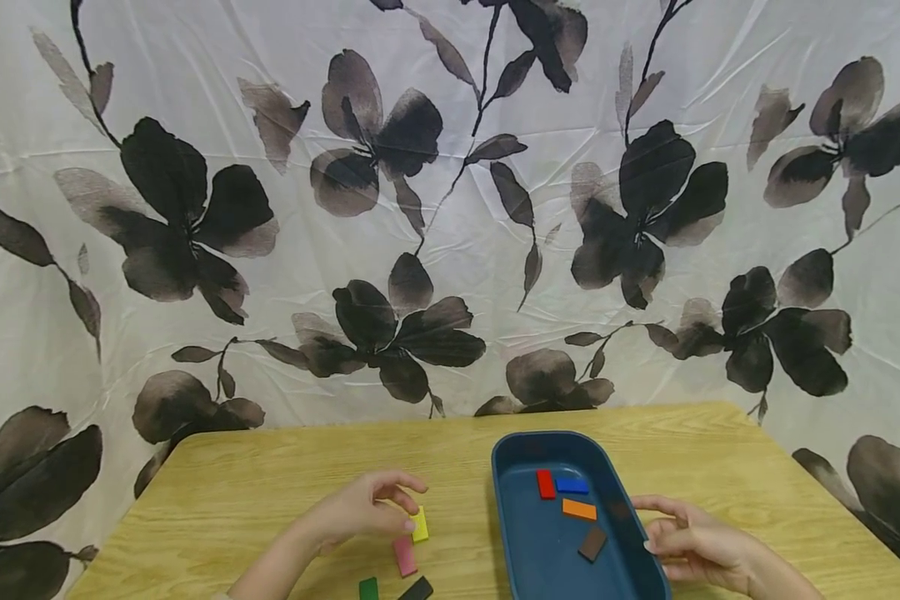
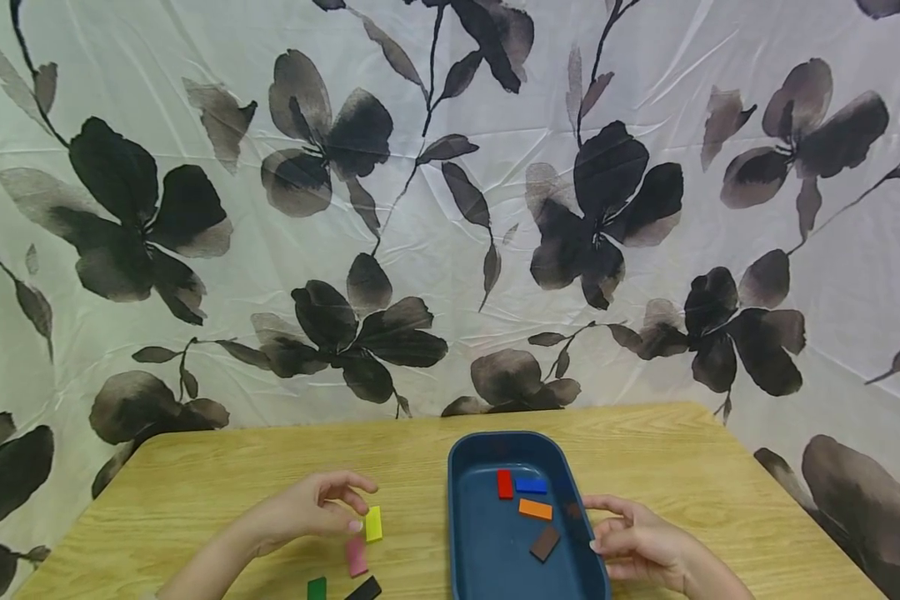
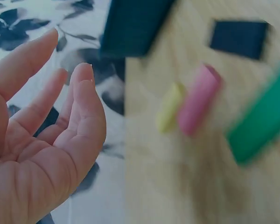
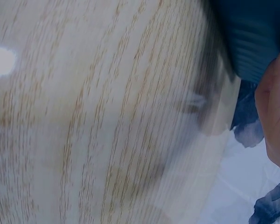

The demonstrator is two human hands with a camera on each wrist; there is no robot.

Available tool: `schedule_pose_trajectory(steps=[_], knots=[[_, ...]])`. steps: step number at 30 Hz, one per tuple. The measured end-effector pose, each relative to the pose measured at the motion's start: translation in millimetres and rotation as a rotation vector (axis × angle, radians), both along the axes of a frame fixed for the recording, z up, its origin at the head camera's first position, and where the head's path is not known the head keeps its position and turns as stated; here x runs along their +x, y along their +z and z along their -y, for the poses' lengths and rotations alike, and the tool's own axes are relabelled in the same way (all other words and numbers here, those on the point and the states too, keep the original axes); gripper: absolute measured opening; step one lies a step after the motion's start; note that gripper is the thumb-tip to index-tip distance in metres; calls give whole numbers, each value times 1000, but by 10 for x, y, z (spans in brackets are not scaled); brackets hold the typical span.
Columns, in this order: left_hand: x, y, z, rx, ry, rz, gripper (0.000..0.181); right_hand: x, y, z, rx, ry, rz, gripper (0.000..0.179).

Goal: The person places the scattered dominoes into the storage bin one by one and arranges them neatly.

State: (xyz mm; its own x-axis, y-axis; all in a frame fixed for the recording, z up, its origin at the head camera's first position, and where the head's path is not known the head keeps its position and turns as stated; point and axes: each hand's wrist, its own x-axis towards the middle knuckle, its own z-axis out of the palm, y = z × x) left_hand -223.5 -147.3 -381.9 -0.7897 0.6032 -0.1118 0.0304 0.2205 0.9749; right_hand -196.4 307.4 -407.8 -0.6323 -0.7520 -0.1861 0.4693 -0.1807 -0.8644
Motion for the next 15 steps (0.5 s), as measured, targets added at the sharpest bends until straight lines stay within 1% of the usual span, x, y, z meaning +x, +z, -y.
schedule_pose_trajectory(steps=[4, 8, 10, 12, 15], knots=[[94, -115, 217, -36, 10, -10, 45, 7, 5, -3, -10, 7, -1, 45], [203, -227, 389, -55, 40, 47, 43, 7, 4, -4, -10, 8, -3, 45], [251, -277, 452, -75, 67, 89, 42, 7, 0, -3, -12, 8, -1, 45], [296, -324, 494, -96, 96, 135, 41, 5, -3, -2, -13, 7, -2, 45], [355, -384, 518, -139, 140, 166, 38, 2, -5, -3, -12, 6, -2, 45]])
